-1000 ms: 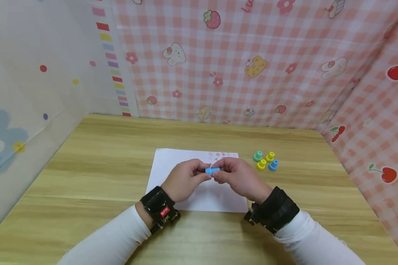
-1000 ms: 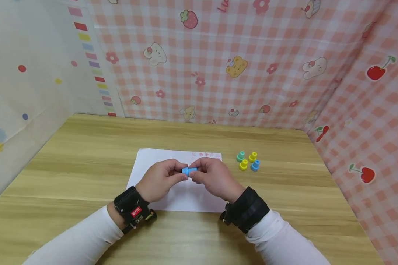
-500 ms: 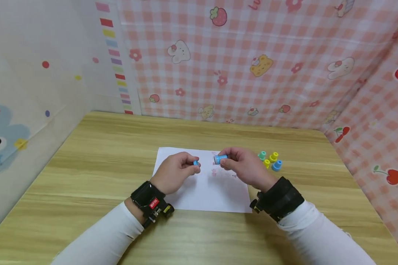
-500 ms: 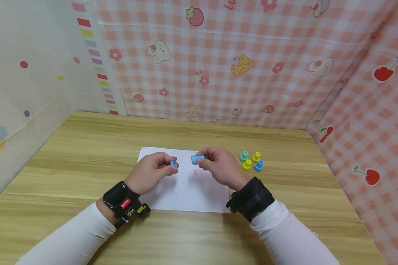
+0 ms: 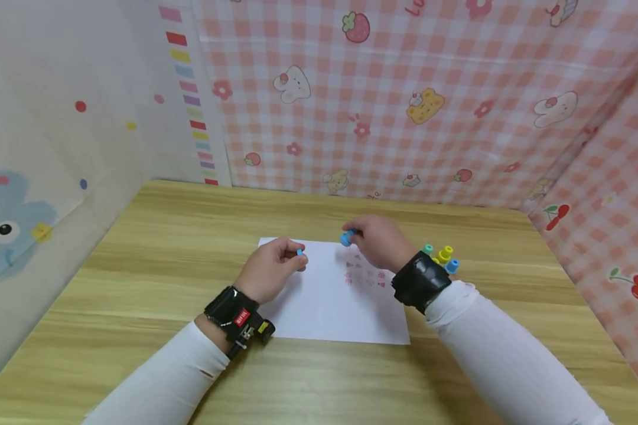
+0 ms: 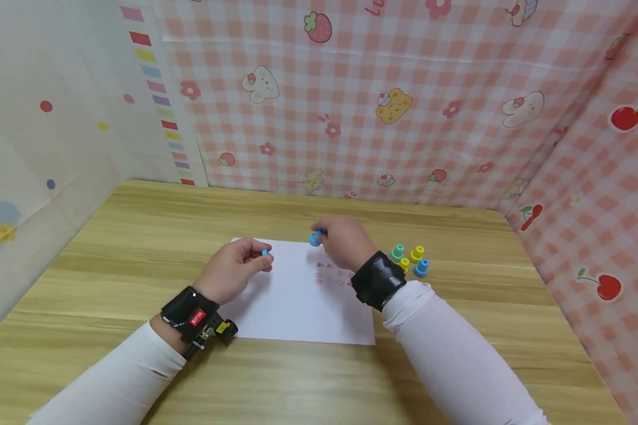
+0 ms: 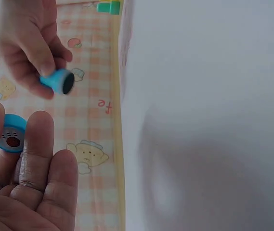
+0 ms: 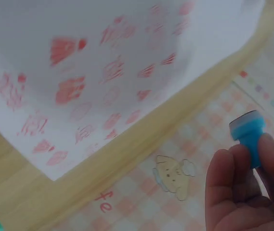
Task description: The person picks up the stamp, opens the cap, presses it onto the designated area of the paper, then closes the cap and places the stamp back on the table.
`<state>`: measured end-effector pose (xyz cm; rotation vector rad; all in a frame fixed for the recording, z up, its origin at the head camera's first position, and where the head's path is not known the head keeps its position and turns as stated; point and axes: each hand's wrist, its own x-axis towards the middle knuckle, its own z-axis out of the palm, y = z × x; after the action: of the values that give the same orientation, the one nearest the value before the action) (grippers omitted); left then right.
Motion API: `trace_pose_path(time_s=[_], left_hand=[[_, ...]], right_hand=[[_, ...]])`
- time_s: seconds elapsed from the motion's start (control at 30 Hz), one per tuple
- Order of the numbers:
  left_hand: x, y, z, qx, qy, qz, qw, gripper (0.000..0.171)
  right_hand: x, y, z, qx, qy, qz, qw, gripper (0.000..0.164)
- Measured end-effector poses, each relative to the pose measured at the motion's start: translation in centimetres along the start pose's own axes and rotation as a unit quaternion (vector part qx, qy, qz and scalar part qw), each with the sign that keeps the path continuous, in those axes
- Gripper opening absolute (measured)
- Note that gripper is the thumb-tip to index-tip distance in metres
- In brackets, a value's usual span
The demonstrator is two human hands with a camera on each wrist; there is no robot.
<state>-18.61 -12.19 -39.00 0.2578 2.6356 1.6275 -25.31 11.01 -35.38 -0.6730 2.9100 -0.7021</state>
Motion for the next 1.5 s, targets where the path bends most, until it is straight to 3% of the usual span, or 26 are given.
trace_pose_path(time_s=[0.2, 0.47, 1.5], left_hand=[[0.0, -0.3, 0.3, -0.004, 0.001, -0.005, 1.0, 0.024], [0.1, -0.5, 0.5, -0.001, 0.0, -0.007, 1.0, 0.026], [0.2, -0.7, 0.3, 0.007, 0.009, -0.008, 0.9999, 0.023]], right_hand=[[1.7, 0.4, 1.1, -0.031, -0.01, -0.001, 0.999, 0.016], [3.2, 0.3, 2.2, -0.087, -0.017, -0.046, 0.995, 0.013], [4.3, 0.9, 3.0, -0.082, -0.032, -0.029, 0.996, 0.012]])
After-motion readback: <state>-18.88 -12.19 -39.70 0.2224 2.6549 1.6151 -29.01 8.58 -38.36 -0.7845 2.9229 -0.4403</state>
